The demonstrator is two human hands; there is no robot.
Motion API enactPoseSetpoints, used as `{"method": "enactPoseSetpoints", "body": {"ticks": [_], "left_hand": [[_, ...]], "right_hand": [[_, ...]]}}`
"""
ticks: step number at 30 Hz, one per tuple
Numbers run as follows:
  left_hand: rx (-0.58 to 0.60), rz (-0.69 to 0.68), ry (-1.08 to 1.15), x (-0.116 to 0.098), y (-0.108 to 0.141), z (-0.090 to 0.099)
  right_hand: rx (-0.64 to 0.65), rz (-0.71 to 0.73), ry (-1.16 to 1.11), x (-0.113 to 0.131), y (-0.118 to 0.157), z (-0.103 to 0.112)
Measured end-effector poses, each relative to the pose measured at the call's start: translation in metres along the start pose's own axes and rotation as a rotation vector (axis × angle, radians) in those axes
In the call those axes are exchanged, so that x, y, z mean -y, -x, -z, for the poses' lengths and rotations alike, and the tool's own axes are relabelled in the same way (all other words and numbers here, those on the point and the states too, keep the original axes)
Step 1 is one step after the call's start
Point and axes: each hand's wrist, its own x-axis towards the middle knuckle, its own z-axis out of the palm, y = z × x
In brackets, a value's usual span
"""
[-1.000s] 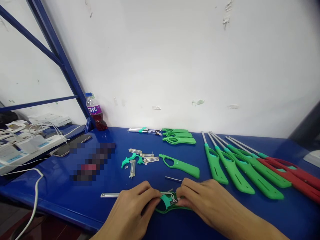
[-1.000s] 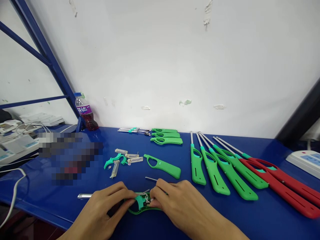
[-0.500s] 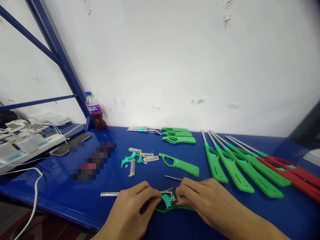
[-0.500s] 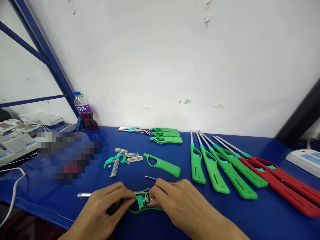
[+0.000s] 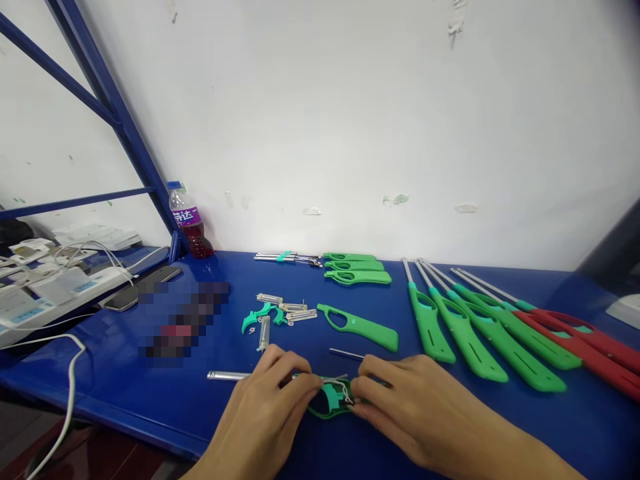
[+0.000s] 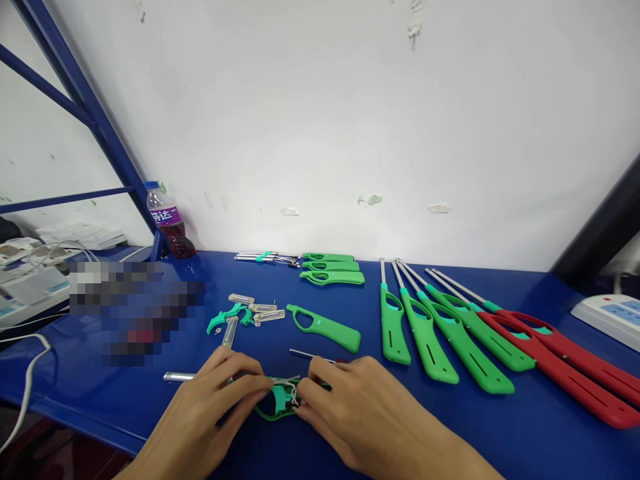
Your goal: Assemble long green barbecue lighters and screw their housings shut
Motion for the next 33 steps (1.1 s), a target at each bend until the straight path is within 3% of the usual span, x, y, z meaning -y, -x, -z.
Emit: {"method": "enactPoseSetpoints", "body": {"ticks": [3, 8, 33], "left_hand": [[-0.027, -0.010, 0.002, 0.0004, -0.0027, 0.0017], [0.041, -0.005, 0.031, 0.0034, -0.0039, 0.0016], [0.015, -0.007, 0.026, 0.0015, -0.0031, 0.0002]], "right_hand": [[-0.007, 0.002, 0.015, -0.0009, 0.0004, -0.0010], [-0.008, 0.009, 0.004, -0.0013, 0.0006, -0.0009], [0.015, 0.001, 0.025, -0.0024, 0.0004, -0.0006]]}}
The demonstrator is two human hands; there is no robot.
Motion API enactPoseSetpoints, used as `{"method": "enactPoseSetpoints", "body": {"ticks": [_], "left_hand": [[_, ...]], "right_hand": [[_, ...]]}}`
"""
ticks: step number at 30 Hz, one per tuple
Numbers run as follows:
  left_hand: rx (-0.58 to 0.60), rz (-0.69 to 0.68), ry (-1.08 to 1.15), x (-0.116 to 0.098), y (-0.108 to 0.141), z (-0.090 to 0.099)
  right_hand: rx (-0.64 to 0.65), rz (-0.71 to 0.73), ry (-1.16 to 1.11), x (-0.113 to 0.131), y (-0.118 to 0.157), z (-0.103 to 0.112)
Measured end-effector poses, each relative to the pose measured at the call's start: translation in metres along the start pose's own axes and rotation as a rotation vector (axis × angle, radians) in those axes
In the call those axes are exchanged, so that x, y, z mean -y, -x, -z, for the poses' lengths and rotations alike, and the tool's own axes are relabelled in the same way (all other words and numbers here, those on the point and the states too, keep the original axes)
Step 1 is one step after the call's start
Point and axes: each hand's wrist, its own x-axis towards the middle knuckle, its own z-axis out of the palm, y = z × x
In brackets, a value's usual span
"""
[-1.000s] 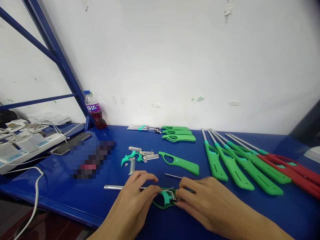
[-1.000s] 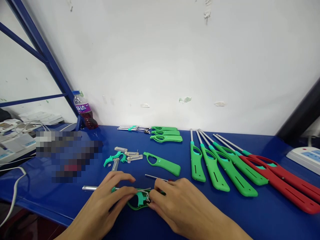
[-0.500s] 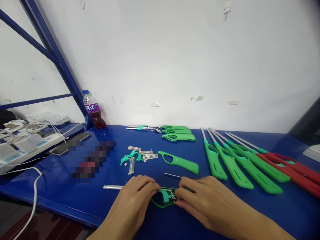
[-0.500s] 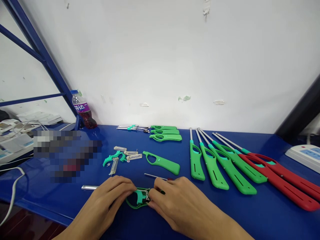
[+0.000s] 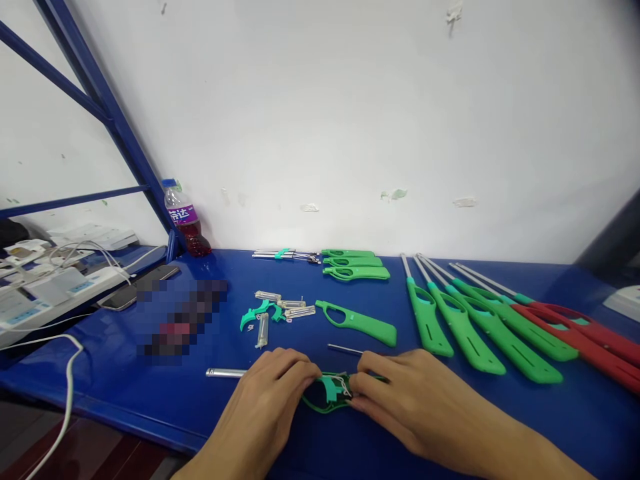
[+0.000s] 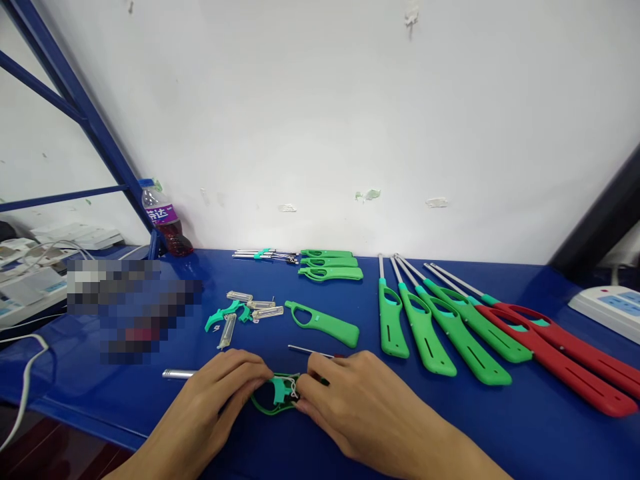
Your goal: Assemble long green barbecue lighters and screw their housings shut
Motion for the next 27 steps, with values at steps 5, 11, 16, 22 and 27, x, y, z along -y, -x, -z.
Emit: {"method": "enactPoseSetpoints", "body": {"ticks": [5, 11, 16, 22, 27], "left_hand": [[0.025, 0.010, -0.008, 0.0010, 0.0003, 0.0005], [0.036, 0.025, 0.023, -0.0012, -0.0007, 0.0012], [0.053, 0.087, 0.071, -0.0060, 0.0014, 0.0030], [0.082, 0.104, 0.093, -0.0087, 0.0017, 0.0041], [0.090, 0.105, 0.095, -0.0084, 0.0017, 0.0042]], "right_hand": [[0.012, 0.008, -0.008, 0.0005, -0.0006, 0.0023], [0.018, -0.003, -0.018, 0.0009, -0.0004, 0.0025], [-0.004, 0.002, -0.012, 0.0015, 0.0001, 0.0017], [-0.080, 0.028, 0.004, -0.0004, -0.0013, -0.0005], [-0.107, 0.044, 0.019, -0.0025, -0.0010, -0.0036]]}}
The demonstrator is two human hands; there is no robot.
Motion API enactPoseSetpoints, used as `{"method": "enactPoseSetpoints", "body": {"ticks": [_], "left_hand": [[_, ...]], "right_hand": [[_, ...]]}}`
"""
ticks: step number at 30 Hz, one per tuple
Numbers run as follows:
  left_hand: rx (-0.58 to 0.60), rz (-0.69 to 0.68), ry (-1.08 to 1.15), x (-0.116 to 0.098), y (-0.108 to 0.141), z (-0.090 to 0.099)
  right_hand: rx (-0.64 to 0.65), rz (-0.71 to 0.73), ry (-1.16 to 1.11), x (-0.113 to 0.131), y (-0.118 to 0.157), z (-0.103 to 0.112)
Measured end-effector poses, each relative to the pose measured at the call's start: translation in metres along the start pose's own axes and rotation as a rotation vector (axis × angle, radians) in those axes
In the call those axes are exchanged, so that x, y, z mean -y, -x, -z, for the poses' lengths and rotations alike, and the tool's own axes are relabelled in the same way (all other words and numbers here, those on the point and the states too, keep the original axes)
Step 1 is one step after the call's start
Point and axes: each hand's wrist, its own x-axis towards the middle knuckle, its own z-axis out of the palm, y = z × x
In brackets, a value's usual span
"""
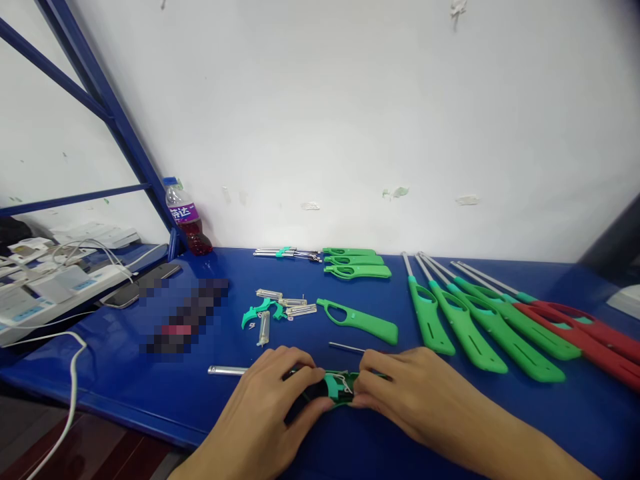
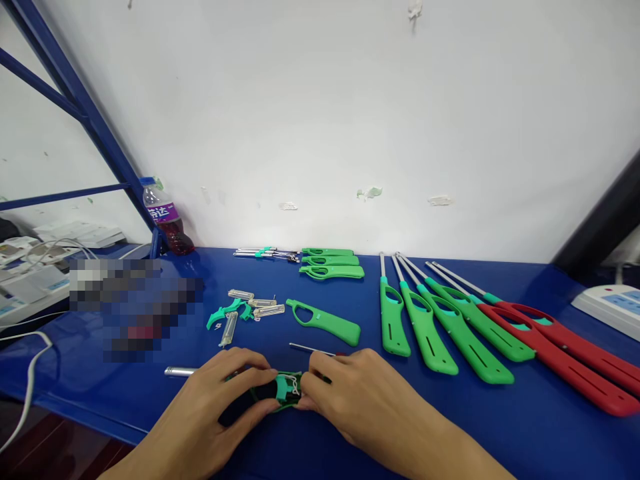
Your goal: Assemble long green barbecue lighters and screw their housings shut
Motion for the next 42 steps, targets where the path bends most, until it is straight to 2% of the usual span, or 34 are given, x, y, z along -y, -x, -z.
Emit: {"method": "enactPoseSetpoints", "body": {"ticks": [14, 24, 42], "left_hand": [[-0.035, -0.034, -0.038, 0.0053, -0.0003, -0.0045], [0.058, 0.023, 0.050, 0.0075, -0.0002, -0.0002], [0.090, 0.033, 0.030, 0.0025, -0.0002, 0.0046]], "right_hand": [[0.021, -0.017, -0.073, 0.0026, 0.0023, 0.0023], [0.099, -0.037, -0.119, 0.0024, 0.0027, 0.0062], [0.118, -0.017, -0.037, 0.0033, 0.0049, 0.0024]]}}
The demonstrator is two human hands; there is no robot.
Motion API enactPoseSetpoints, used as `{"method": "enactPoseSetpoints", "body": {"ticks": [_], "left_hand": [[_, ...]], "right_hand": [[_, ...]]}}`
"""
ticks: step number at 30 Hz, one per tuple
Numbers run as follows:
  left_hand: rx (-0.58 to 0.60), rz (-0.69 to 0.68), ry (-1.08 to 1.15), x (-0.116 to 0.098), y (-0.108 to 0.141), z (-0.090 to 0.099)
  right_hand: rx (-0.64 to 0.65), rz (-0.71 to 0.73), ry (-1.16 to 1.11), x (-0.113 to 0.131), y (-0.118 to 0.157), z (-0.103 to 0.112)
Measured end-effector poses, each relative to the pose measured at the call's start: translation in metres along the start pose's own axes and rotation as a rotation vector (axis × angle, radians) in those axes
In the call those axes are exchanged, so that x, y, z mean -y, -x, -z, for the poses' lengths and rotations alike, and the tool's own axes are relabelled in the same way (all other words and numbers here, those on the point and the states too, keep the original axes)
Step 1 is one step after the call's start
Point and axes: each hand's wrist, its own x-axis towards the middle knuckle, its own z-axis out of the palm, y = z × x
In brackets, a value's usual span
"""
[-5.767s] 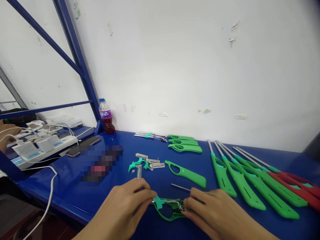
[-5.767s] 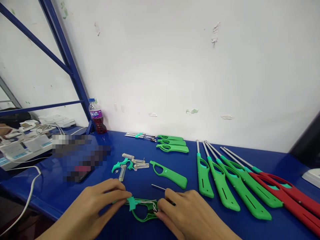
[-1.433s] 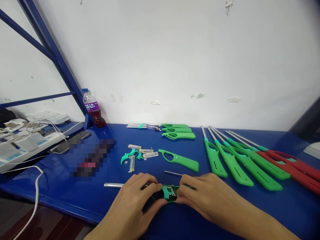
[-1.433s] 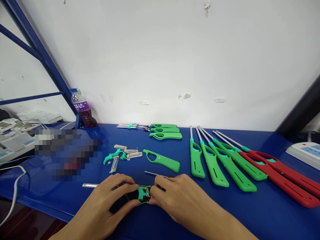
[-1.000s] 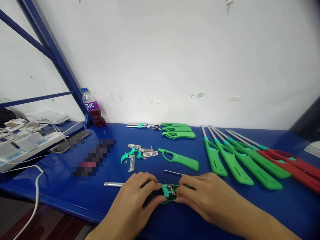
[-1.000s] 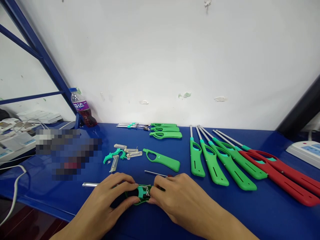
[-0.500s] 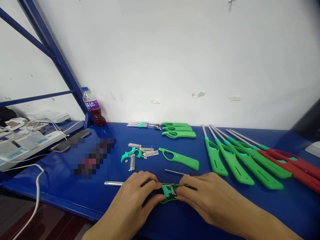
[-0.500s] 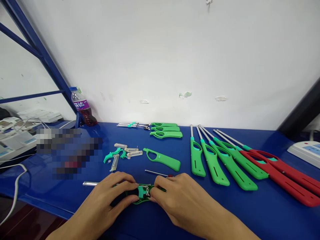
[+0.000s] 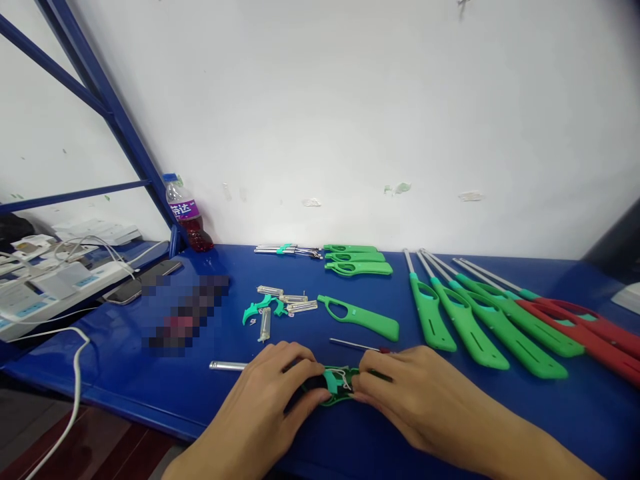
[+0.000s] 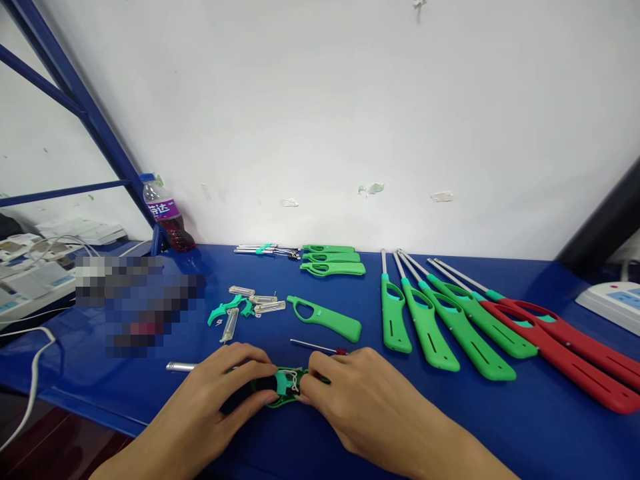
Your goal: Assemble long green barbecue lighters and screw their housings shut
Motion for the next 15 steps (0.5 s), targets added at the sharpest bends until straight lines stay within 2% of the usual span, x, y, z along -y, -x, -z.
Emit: {"method": "enactPoseSetpoints", "body": {"ticks": [15], "left_hand": [[0.045, 0.004, -0.025, -0.0034, -0.0026, 0.0043]], "right_hand": [[-0.008, 0.029, -0.017, 0.0055, -0.0031, 0.0055]]}}
